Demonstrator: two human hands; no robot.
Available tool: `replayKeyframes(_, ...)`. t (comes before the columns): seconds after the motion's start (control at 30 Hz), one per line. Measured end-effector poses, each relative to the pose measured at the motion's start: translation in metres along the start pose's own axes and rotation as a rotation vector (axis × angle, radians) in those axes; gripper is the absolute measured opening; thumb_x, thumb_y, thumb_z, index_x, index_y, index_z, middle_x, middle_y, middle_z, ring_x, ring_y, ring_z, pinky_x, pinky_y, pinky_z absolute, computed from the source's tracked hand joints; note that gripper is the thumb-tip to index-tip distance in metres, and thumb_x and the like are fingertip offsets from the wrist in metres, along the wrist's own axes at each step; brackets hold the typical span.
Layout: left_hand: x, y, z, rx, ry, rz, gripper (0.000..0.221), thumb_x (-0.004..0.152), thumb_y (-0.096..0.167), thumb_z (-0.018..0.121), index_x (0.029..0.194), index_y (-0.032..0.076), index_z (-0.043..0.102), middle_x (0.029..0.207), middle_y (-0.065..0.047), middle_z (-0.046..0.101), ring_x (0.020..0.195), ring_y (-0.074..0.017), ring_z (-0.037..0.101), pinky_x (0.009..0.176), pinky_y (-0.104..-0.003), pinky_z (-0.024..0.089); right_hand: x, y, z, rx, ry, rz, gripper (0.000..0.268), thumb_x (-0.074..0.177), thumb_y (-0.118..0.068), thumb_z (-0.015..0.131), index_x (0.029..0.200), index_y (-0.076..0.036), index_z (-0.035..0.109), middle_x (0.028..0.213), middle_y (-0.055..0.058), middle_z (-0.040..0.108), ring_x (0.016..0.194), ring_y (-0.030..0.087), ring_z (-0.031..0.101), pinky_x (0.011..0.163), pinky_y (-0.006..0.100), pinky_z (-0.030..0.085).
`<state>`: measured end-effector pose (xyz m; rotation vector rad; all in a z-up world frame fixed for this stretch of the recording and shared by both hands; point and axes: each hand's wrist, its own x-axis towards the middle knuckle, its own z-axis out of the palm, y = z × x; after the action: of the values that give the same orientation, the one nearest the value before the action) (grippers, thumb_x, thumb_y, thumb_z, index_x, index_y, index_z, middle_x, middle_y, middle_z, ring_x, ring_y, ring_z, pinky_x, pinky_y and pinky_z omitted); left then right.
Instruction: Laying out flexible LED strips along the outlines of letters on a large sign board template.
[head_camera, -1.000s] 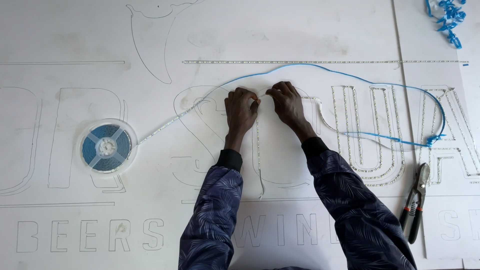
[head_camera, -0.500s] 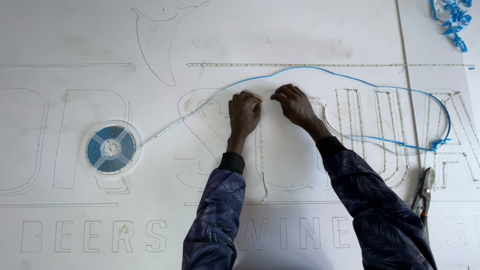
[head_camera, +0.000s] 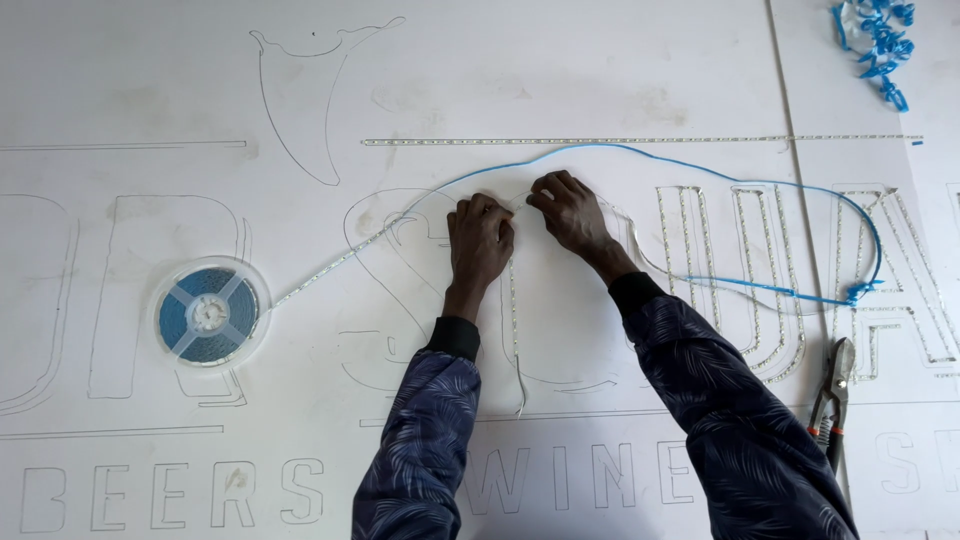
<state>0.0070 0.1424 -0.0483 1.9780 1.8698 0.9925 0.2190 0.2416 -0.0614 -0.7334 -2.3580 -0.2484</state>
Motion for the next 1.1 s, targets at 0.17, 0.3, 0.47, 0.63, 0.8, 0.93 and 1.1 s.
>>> replayKeyframes(0.17, -0.008, 0.01, -0.014, 0.092, -0.034, 0.081, 0.02, 0.102, 0.012, 0.071, 0.117, 0.018, 0.083, 0.123, 0.0, 0.064, 0.126, -0.0294, 0.066, 0.103, -0.051, 0.052, 0.004, -0.002, -0.005, 0.005, 0.004, 0.027, 0.023, 0.096, 0.004, 0.079, 0.099, -0.019, 0.082, 0.105, 0.0, 0.076, 0.107, 0.027, 0.078, 0.081, 0.036, 0.064)
replayKeyframes(0.3, -0.016, 0.014, -0.021, 0.135, -0.04, 0.126, 0.028, 0.107, 0.013, 0.066, 0.128, 0.018, 0.083, 0.128, -0.001, 0.063, 0.132, -0.0293, 0.065, 0.104, -0.049, 0.052, 0.007, -0.007, -0.009, 0.018, 0.013, 0.055, 0.023, 0.091, 0.005, 0.081, 0.096, -0.018, 0.082, 0.104, 0.0, 0.077, 0.104, 0.026, 0.078, 0.082, 0.036, 0.065)
replayKeyframes(0.47, -0.018, 0.014, -0.017, 0.149, -0.019, 0.13, 0.026, 0.109, 0.016, 0.066, 0.128, 0.017, 0.083, 0.127, -0.001, 0.064, 0.132, -0.0289, 0.066, 0.104, -0.049, 0.053, 0.004, -0.008, -0.008, 0.018, 0.003, 0.051, 0.022, 0.09, 0.004, 0.08, 0.095, -0.018, 0.08, 0.103, -0.001, 0.076, 0.104, 0.025, 0.078, 0.083, 0.036, 0.064)
replayKeyframes(0.63, -0.015, 0.02, -0.013, 0.226, 0.04, 0.182, 0.032, 0.114, 0.029, 0.066, 0.143, 0.022, 0.078, 0.123, -0.001, 0.061, 0.125, -0.027, 0.068, 0.102, -0.05, 0.055, 0.009, -0.007, -0.01, 0.038, -0.003, 0.063, 0.022, 0.087, 0.004, 0.08, 0.095, -0.017, 0.08, 0.102, 0.0, 0.075, 0.1, 0.025, 0.077, 0.083, 0.036, 0.063)
replayKeyframes(0.8, -0.015, 0.031, 0.007, 0.316, 0.098, 0.122, 0.033, 0.113, 0.033, 0.07, 0.143, 0.024, 0.08, 0.12, -0.001, 0.057, 0.124, -0.0262, 0.063, 0.106, -0.054, 0.052, 0.018, -0.012, -0.019, 0.045, 0.014, 0.048, 0.023, 0.086, 0.004, 0.08, 0.094, -0.017, 0.081, 0.099, 0.0, 0.074, 0.097, 0.024, 0.076, 0.081, 0.036, 0.062)
replayKeyframes(0.93, -0.02, 0.045, 0.006, 0.319, 0.126, 0.058, 0.035, 0.111, 0.031, 0.072, 0.144, 0.023, 0.079, 0.119, -0.001, 0.057, 0.126, -0.0273, 0.063, 0.108, -0.056, 0.052, 0.014, -0.016, -0.019, 0.053, 0.019, 0.057, 0.022, 0.086, 0.005, 0.08, 0.093, -0.016, 0.08, 0.099, 0.0, 0.073, 0.097, 0.026, 0.076, 0.079, 0.038, 0.061)
replayKeyframes(1.1, -0.015, 0.049, -0.003, 0.301, 0.12, 0.043, 0.031, 0.114, 0.032, 0.067, 0.14, 0.024, 0.081, 0.118, -0.001, 0.058, 0.127, -0.0283, 0.065, 0.106, -0.056, 0.053, -0.006, -0.009, -0.019, 0.05, -0.011, 0.253, 0.041, 0.091, 0.01, 0.072, 0.118, -0.017, 0.086, 0.106, 0.003, 0.074, 0.102, 0.027, 0.075, 0.086, 0.039, 0.061)
